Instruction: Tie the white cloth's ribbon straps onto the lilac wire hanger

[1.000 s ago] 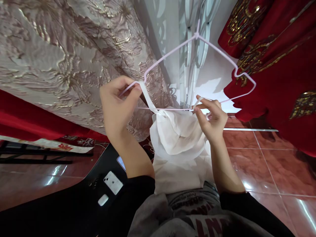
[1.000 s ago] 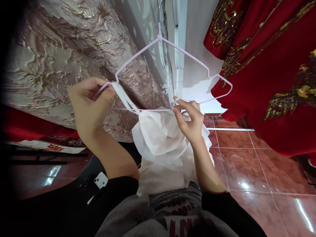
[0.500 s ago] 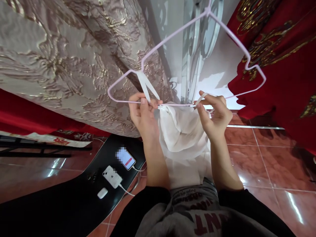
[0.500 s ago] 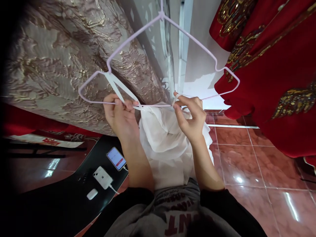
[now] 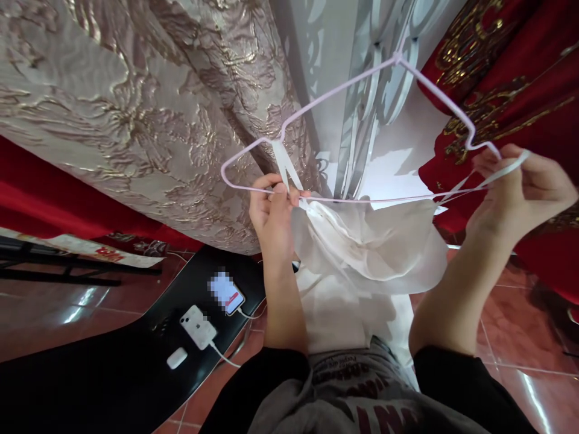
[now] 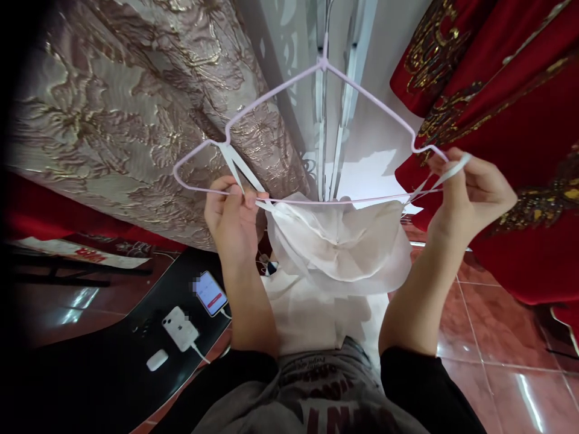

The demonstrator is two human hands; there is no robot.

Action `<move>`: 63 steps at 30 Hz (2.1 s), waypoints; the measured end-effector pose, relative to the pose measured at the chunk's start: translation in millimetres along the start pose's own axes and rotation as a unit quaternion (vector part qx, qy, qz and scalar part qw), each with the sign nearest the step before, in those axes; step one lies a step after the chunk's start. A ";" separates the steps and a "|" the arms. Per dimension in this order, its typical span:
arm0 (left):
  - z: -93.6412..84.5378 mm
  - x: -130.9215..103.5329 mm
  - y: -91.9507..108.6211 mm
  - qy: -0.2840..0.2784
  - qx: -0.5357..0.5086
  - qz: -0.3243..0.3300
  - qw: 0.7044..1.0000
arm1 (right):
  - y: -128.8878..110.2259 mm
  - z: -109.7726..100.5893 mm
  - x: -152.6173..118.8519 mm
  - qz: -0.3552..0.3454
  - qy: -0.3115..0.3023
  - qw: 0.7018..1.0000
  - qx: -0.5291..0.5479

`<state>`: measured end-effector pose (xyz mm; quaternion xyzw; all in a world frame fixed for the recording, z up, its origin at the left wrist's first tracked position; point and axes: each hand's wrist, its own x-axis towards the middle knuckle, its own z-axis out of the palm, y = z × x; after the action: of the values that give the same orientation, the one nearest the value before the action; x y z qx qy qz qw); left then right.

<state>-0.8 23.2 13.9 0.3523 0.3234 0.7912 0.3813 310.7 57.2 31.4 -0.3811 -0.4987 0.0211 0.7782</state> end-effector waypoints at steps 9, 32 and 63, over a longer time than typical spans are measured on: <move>8.1 -8.1 -7.2 0.008 -0.006 -0.003 1.000 | -71.1 25.9 -6.2 -0.110 -0.144 0.975 -0.129; 4.5 35.7 49.0 -0.013 0.008 0.105 0.994 | -61.7 57.5 -89.5 -0.036 -0.455 0.880 -0.133; -2.6 -10.4 -6.3 -0.060 0.012 0.007 0.998 | -75.4 25.4 -70.3 0.268 -0.131 0.952 -0.065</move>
<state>4.3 17.1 4.4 0.4060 0.3068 0.7672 0.3905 229.1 -10.7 29.7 -0.5439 -0.4764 0.2462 0.6454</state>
